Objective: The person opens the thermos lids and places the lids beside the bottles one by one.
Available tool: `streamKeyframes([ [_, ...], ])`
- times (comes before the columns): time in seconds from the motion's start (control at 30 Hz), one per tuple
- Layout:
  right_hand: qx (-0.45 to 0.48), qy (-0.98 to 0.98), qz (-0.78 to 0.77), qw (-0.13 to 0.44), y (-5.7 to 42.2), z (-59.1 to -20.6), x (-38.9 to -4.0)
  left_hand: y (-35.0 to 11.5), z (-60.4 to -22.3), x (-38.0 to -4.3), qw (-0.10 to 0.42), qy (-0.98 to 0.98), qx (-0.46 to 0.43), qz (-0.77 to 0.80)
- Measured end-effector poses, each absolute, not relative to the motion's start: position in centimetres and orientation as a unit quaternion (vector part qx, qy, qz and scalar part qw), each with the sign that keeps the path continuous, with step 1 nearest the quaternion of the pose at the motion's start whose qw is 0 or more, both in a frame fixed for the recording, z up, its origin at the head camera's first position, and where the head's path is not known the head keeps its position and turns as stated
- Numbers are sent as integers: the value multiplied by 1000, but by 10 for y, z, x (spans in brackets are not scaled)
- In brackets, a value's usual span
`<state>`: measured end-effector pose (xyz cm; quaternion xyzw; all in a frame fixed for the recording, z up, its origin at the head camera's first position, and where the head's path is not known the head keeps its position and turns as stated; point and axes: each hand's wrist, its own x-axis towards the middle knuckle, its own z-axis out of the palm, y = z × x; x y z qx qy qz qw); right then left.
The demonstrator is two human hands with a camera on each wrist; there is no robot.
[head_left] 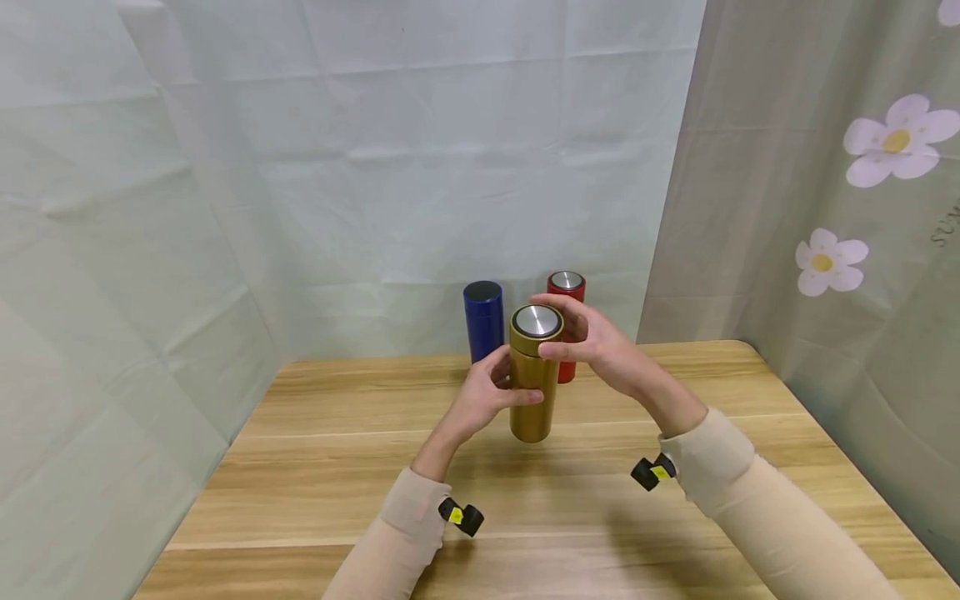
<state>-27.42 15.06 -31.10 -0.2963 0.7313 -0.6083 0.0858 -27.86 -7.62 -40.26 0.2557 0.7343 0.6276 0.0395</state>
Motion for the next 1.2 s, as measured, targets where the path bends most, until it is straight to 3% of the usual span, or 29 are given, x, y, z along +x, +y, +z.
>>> streamKeyframes([
  [0.27,-274,749,-602,22,142,-317,-268,-75,-401,-278,34,734,246,632],
  [0.63,-280,746,-603,8,138,-318,-267,-75,-401,-278,34,738,243,629],
  [0.9,-281,743,-606,26,140,-317,-269,-75,-402,-277,37,733,249,632],
  [1.2,-302,724,-615,84,151,-312,-275,-73,-402,-278,47,731,261,629],
])
